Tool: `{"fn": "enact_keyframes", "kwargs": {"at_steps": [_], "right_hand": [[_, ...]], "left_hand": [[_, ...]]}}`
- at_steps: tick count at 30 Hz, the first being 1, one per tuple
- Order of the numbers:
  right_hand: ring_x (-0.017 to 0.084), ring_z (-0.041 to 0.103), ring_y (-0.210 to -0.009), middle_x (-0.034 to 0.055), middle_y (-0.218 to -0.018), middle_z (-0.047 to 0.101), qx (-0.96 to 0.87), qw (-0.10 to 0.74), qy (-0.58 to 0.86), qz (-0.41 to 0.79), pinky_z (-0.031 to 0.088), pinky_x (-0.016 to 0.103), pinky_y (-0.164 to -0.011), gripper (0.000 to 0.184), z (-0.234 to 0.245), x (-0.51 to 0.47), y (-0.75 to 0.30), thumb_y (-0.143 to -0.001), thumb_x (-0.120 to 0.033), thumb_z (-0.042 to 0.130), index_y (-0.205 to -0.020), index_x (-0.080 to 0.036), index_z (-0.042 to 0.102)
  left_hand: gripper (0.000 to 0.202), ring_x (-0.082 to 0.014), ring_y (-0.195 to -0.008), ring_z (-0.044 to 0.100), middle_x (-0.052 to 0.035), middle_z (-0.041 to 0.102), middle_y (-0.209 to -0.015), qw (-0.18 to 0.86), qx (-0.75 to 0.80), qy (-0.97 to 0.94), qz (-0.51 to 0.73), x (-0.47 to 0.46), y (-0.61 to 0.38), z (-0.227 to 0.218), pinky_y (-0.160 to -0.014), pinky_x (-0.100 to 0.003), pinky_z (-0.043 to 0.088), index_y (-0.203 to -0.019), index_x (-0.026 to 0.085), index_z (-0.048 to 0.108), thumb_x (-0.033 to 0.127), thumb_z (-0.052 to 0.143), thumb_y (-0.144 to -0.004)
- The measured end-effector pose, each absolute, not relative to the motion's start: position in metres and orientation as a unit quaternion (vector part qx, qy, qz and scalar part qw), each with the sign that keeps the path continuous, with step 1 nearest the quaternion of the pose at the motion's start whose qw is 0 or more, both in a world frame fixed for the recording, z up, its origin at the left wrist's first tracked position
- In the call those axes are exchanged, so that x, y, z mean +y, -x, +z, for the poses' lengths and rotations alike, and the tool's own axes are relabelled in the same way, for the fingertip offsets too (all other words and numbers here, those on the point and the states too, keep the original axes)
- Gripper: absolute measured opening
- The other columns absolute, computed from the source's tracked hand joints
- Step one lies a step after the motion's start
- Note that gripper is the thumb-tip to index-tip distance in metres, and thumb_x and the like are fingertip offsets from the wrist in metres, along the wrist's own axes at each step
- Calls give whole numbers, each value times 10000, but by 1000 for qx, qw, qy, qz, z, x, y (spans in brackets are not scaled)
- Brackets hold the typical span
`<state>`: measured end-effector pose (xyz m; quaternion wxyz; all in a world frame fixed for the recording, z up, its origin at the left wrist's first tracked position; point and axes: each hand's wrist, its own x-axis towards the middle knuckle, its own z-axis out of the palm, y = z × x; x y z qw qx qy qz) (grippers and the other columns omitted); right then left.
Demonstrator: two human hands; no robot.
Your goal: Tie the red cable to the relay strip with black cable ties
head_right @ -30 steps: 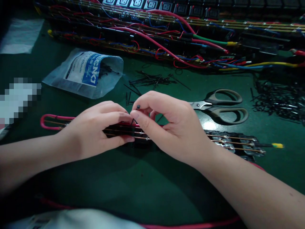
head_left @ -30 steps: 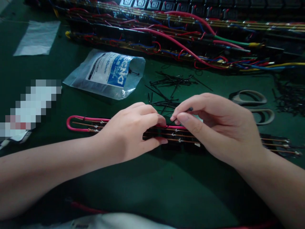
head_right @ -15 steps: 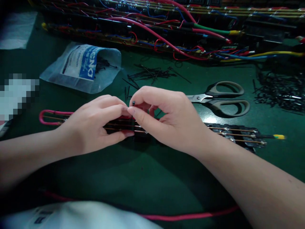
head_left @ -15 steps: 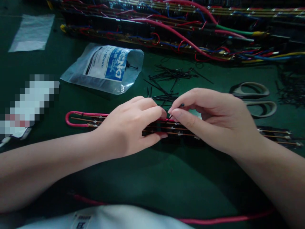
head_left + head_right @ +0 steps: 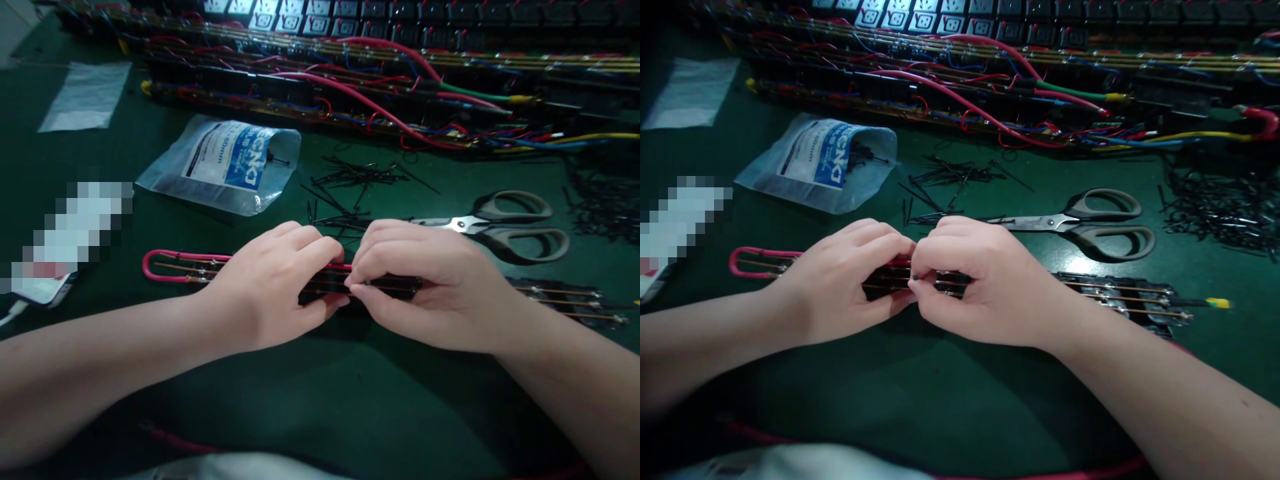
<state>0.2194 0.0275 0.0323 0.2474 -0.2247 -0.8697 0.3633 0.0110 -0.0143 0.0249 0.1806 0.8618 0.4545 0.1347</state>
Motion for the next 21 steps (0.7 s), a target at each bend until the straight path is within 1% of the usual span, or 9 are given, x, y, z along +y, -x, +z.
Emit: {"fn": "enact_keyframes", "kwargs": {"at_steps": [3, 7, 10, 14, 21], "right_hand": [[140, 561, -688, 23, -695, 628, -873, 233, 223, 366, 433, 286, -618, 120, 32, 28, -219, -812, -78, 604, -762, -166, 668], [139, 564, -709, 34, -709, 631, -881, 223, 211, 360, 435, 276, -643, 113, 33, 27, -218, -796, -64, 605, -766, -145, 678], [121, 538, -708, 31, -709, 619, -891, 225, 205, 337, 424, 253, -654, 124, 34, 28, -216, -788, -52, 611, -722, -136, 673], [100, 494, -668, 11, -655, 573, -897, 217, 219, 318, 388, 233, -621, 151, 33, 28, -217, -793, -72, 626, -658, -133, 659], [82, 472, -597, -17, -589, 533, -887, 195, 235, 345, 349, 214, -550, 155, 32, 29, -219, -772, -76, 630, -636, -142, 662]], "left_hand": [[146, -204, -885, 543, -25, 639, -949, 188, 460, -857, 136, -15, -12, 25, -766, -350, 436, -964, 182, 596, 296, 581, -874], [138, -197, -858, 541, -17, 639, -926, 195, 467, -852, 136, -15, -12, 25, -744, -349, 432, -957, 188, 582, 296, 575, -871], [142, -199, -845, 541, -19, 635, -910, 193, 471, -850, 132, -15, -12, 25, -734, -352, 433, -948, 188, 583, 305, 572, -869], [146, -210, -866, 561, -31, 653, -931, 189, 474, -851, 124, -15, -12, 25, -742, -360, 442, -950, 185, 590, 304, 570, -868], [178, -203, -848, 586, -14, 687, -918, 198, 479, -848, 112, -16, -14, 27, -738, -360, 440, -1009, 196, 590, 313, 576, -876]]}}
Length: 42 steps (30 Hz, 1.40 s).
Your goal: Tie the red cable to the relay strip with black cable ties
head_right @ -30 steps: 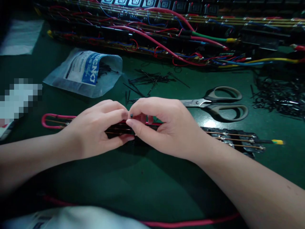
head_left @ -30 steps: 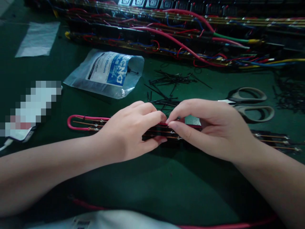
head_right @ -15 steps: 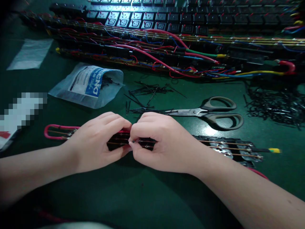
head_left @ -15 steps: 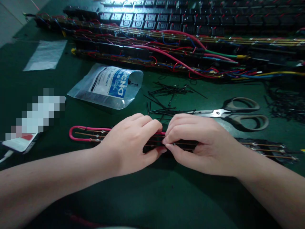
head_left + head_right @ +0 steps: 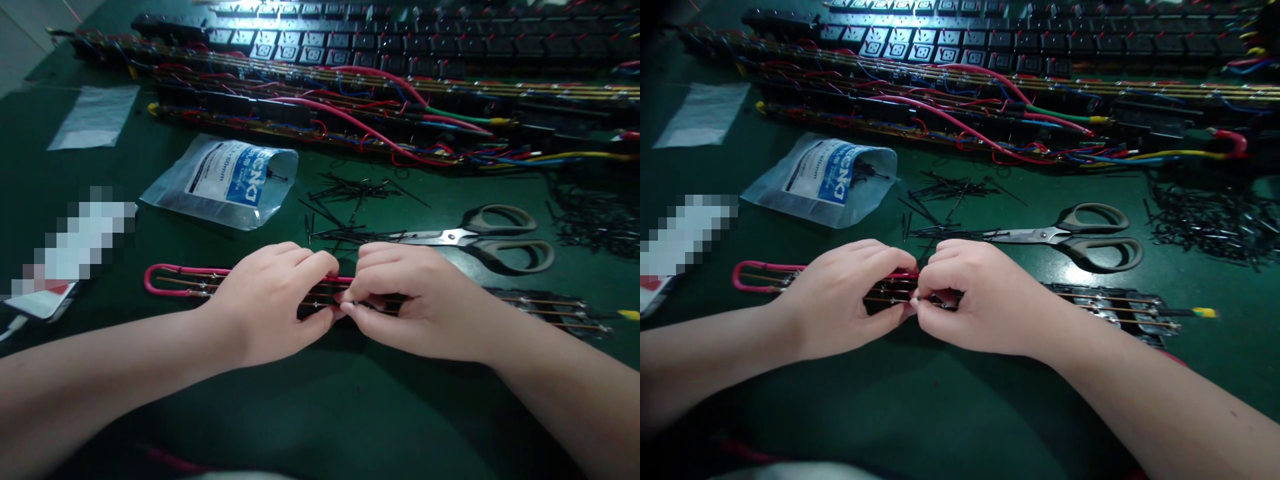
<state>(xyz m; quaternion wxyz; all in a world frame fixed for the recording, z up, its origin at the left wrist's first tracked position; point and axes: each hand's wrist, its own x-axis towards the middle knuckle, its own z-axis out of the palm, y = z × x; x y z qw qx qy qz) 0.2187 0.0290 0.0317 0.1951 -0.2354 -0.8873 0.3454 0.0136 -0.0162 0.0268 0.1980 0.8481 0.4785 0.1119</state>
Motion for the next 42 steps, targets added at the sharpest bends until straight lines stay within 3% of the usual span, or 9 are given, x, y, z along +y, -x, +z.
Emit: {"fn": "enact_keyframes", "kwargs": {"at_steps": [25, 36, 42], "right_hand": [[112, 530, -617, 4, -631, 602, -888, 174, 240, 353, 380, 223, -554, 162, 31, 32, -220, -815, -97, 606, -709, -173, 702], [112, 528, -621, -14, -630, 582, -893, 152, 260, 336, 369, 234, -559, 135, 34, 31, -218, -823, -147, 618, -697, -183, 648], [90, 545, -585, -21, -650, 620, -877, 184, 282, 343, 389, 212, -544, 69, 35, 32, -218, -821, -153, 638, -761, -172, 666]], "left_hand": [[173, -178, -861, 633, 17, 703, -948, 256, 500, -817, 129, -12, -12, 33, -721, -310, 450, -1010, 242, 604, 287, 626, -844], [309, -192, -921, 658, 3, 709, -1038, 261, 505, -809, 147, -13, -11, 32, -784, -340, 507, -1111, 252, 553, 287, 658, -822], [366, -201, -941, 667, -6, 711, -1058, 273, 512, -801, 148, -13, -12, 33, -791, -350, 529, -1150, 260, 531, 299, 671, -815]]}}
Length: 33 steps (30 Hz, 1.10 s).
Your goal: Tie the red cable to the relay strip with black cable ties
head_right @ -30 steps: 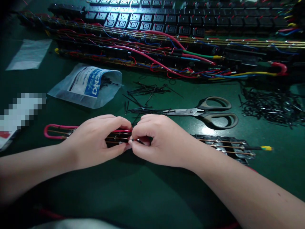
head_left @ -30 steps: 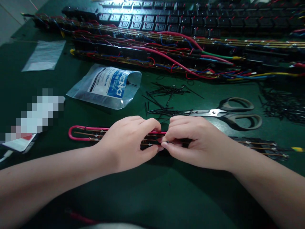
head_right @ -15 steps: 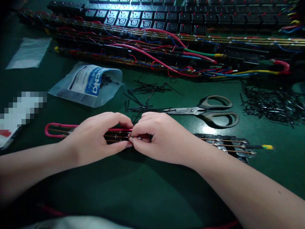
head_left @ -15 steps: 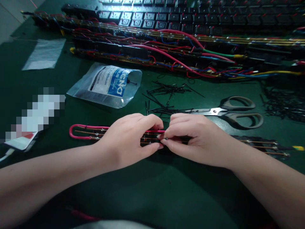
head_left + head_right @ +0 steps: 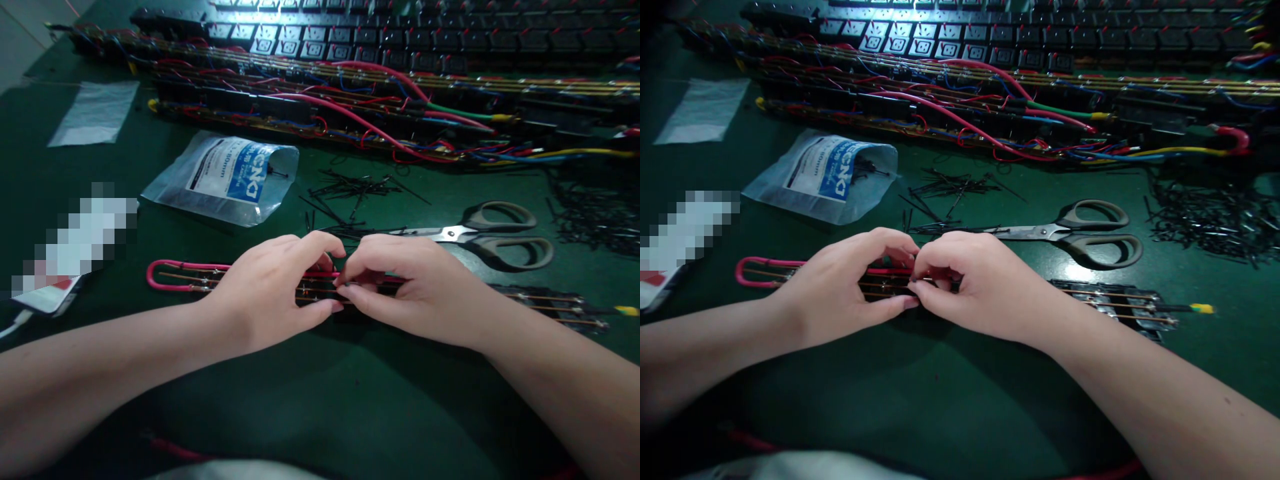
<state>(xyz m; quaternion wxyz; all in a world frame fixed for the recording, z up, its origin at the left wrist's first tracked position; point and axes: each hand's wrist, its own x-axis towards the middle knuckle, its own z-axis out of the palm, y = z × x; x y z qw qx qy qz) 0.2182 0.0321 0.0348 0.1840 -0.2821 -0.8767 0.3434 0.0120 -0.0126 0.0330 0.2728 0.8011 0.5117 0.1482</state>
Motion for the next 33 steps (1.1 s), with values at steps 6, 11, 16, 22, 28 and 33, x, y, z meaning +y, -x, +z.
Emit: {"fn": "enact_keyframes", "kwargs": {"at_steps": [6, 11, 16, 22, 28, 33], "right_hand": [[83, 562, -547, -21, -646, 648, -862, 191, 324, 340, 390, 188, -493, 73, 34, 33, -217, -825, -154, 647, -759, -176, 671], [94, 586, -561, -5, -670, 686, -862, 191, 330, 333, 406, 198, -506, 85, 33, 33, -216, -840, -157, 646, -777, -177, 699], [101, 598, -571, 3, -682, 698, -861, 199, 331, 330, 410, 204, -513, 92, 32, 34, -217, -855, -174, 645, -789, -176, 709], [96, 595, -569, -1, -679, 698, -860, 216, 330, 323, 403, 206, -516, 87, 32, 33, -217, -838, -156, 661, -776, -173, 720], [97, 597, -583, -1, -696, 709, -860, 221, 329, 321, 410, 208, -537, 93, 33, 33, -217, -840, -150, 656, -784, -178, 724], [88, 594, -574, -10, -685, 707, -862, 221, 327, 319, 404, 198, -532, 97, 33, 33, -218, -843, -155, 660, -779, -182, 727]], "left_hand": [[419, -203, -966, 679, -17, 711, -1093, 274, 512, -798, 163, -14, -12, 32, -825, -360, 547, -1186, 263, 515, 305, 690, -808], [460, -209, -1007, 686, -25, 713, -1107, 284, 509, -793, 179, -15, -11, 31, -842, -365, 553, -1219, 261, 492, 326, 695, -811], [428, -197, -998, 692, -10, 726, -1066, 297, 513, -781, 197, -16, -11, 32, -849, -360, 544, -1221, 246, 490, 319, 667, -837], [365, -175, -985, 681, 5, 715, -1069, 309, 506, -780, 199, -17, -10, 33, -848, -340, 534, -1189, 237, 524, 298, 654, -853], [311, -163, -994, 654, 3, 706, -1096, 302, 492, -792, 198, -17, -10, 33, -863, -336, 517, -1169, 231, 544, 280, 624, -872], [271, -170, -988, 652, -11, 709, -1097, 282, 487, -804, 190, -16, -10, 33, -841, -327, 510, -1134, 214, 583, 276, 621, -872]]}}
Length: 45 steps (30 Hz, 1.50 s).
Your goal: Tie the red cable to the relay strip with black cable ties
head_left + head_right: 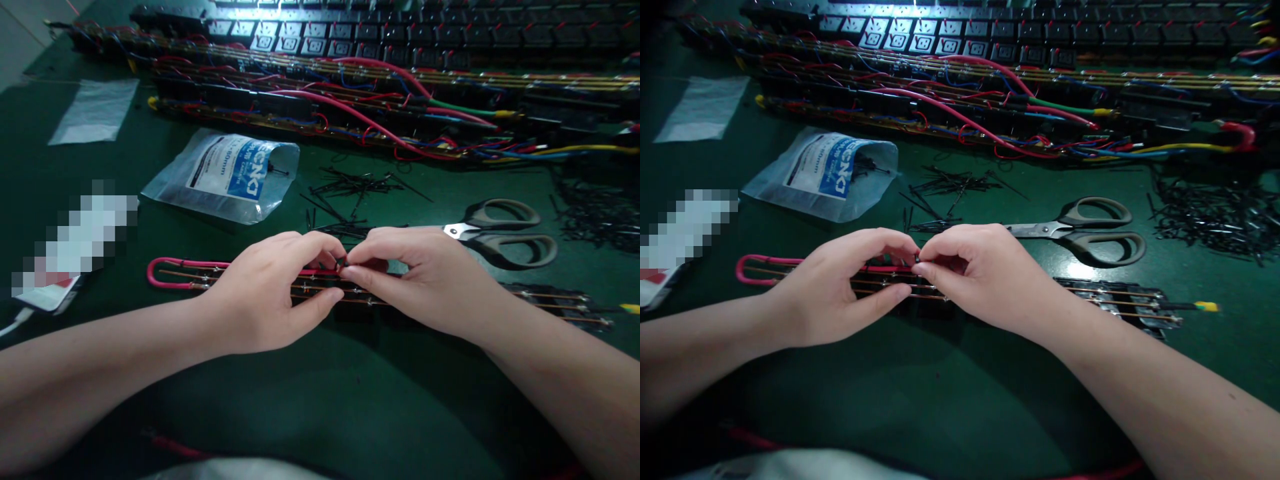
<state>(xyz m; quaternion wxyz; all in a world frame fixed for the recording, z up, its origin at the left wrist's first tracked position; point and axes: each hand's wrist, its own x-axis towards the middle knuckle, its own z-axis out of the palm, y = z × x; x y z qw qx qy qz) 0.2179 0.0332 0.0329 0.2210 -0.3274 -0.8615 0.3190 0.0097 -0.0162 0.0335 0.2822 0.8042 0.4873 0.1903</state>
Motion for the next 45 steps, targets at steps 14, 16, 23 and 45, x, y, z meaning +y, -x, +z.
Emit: {"fn": "enact_keyframes", "kwargs": {"at_steps": [14, 16, 23, 45], "right_hand": [[84, 575, -542, -19, -644, 693, -852, 207, 345, 336, 385, 198, -504, 119, 34, 33, -217, -847, -194, 664, -744, -194, 725], [84, 574, -539, -18, -640, 692, -850, 206, 346, 339, 384, 198, -501, 121, 34, 33, -217, -847, -196, 665, -743, -194, 727], [85, 581, -553, -14, -652, 698, -848, 200, 346, 347, 389, 204, -512, 128, 34, 33, -218, -856, -202, 669, -743, -188, 727], [63, 561, -536, -40, -622, 672, -845, 198, 355, 347, 368, 191, -489, 128, 34, 32, -216, -856, -198, 672, -736, -190, 716]], "left_hand": [[225, -195, -963, 656, -32, 716, -1078, 250, 473, -823, 192, -16, -9, 31, -788, -332, 506, -1099, 198, 613, 280, 594, -890], [223, -193, -961, 655, -31, 714, -1079, 247, 472, -825, 191, -16, -9, 30, -787, -331, 504, -1098, 198, 611, 277, 593, -891], [212, -192, -950, 655, -29, 713, -1066, 234, 470, -829, 193, -16, -9, 29, -784, -330, 500, -1095, 198, 605, 267, 585, -895], [213, -194, -943, 655, -32, 714, -1064, 231, 466, -833, 191, -16, -9, 29, -795, -340, 508, -1094, 197, 604, 267, 580, -895]]}}
